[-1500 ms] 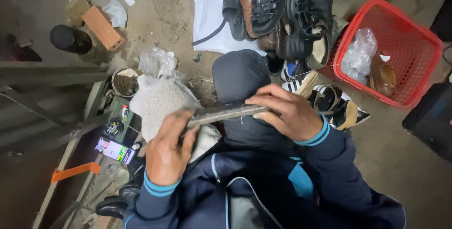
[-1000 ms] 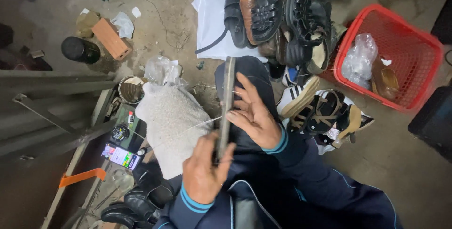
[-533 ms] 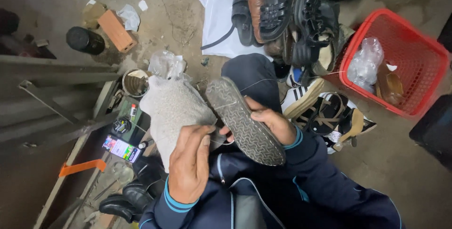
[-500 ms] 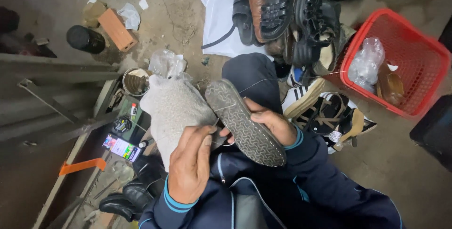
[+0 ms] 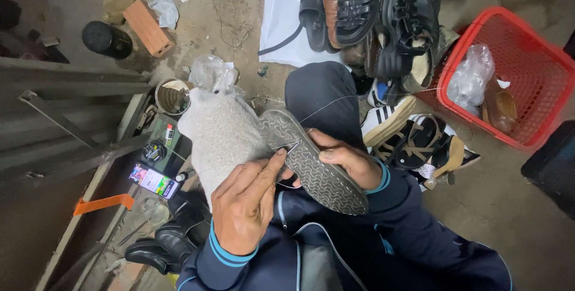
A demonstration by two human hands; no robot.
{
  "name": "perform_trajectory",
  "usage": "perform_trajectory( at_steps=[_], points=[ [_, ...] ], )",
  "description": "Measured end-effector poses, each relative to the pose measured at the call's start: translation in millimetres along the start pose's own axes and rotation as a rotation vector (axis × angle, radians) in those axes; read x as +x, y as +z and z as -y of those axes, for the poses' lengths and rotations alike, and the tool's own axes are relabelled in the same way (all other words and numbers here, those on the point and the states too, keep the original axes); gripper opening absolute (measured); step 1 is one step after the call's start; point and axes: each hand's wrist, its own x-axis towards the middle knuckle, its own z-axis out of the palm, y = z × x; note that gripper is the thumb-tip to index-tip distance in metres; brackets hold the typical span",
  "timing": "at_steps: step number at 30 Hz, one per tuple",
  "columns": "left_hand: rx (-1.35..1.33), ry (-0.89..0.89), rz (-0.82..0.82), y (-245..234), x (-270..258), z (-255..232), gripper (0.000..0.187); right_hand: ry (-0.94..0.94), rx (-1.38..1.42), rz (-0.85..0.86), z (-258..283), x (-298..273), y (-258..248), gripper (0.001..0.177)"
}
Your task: The person sits on the floor and sews a shoe sole using a needle and thread. They repeatedly push the needle through the sole and pull the thread to stitch the shoe while holding it on their lap.
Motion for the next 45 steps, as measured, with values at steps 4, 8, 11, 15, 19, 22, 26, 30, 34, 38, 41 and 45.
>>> perform_trajectory(
  at_steps=[4, 8, 11, 15, 19, 22, 26, 30, 34, 38, 41, 45],
  points=[
    [-0.014, -0.009, 0.011, 0.9, -1.2, 1.8, 0.032, 0.049, -0.036, -0.035, -0.2, -1.6, -1.2, 0.059],
    [-0.009, -0.012, 0.017, 1.6, -2.9, 3.2, 0.033, 0.015, -0.139, -0.022, -1.2, -0.4, -2.2, 0.071],
    [0.016, -0.031, 0.028, 0.5, -4.7, 4.8, 0.033, -0.041, -0.214, -0.026, -2.6, 0.2, 0.3, 0.072],
    [0.028, -0.053, 0.082, -4.7, -13.4, 18.9, 0.037, -0.113, -0.544, -0.145, -2.6, 0.2, 8.3, 0.062],
    [-0.011, -0.094, 0.141, -7.3, -21.6, 41.7, 0.036, -0.232, -0.854, -0.220, -14.0, 9.6, 18.2, 0.055],
    [-0.018, -0.100, 0.167, -2.3, -31.2, 61.5, 0.047, -0.248, -0.952, -0.254, -28.2, 13.8, 15.8, 0.055],
    [-0.088, -0.084, 0.186, 6.2, -29.1, 72.5, 0.042, -0.223, -1.006, -0.342, -40.6, 18.8, 12.3, 0.056],
    [-0.109, -0.091, 0.186, 7.9, -20.2, 77.7, 0.036, -0.219, -1.031, -0.362, -41.4, 21.1, 11.4, 0.057],
    [-0.140, -0.080, 0.178, 18.8, -14.7, 85.9, 0.034, -0.224, -1.069, -0.409, -46.9, 23.1, 8.0, 0.056],
    [-0.210, -0.081, 0.110, 23.1, -1.2, 79.6, 0.022, -0.262, -1.046, -0.423, -47.2, 25.4, 7.7, 0.056],
    [-0.224, -0.088, 0.070, 23.6, -3.2, 80.1, 0.017, -0.283, -1.059, -0.407, -46.8, 26.3, 11.0, 0.055],
    [-0.201, -0.114, 0.058, 20.0, -7.9, 77.2, 0.014, -0.322, -1.144, -0.395, -30.4, 20.4, 26.0, 0.050]
  ],
)
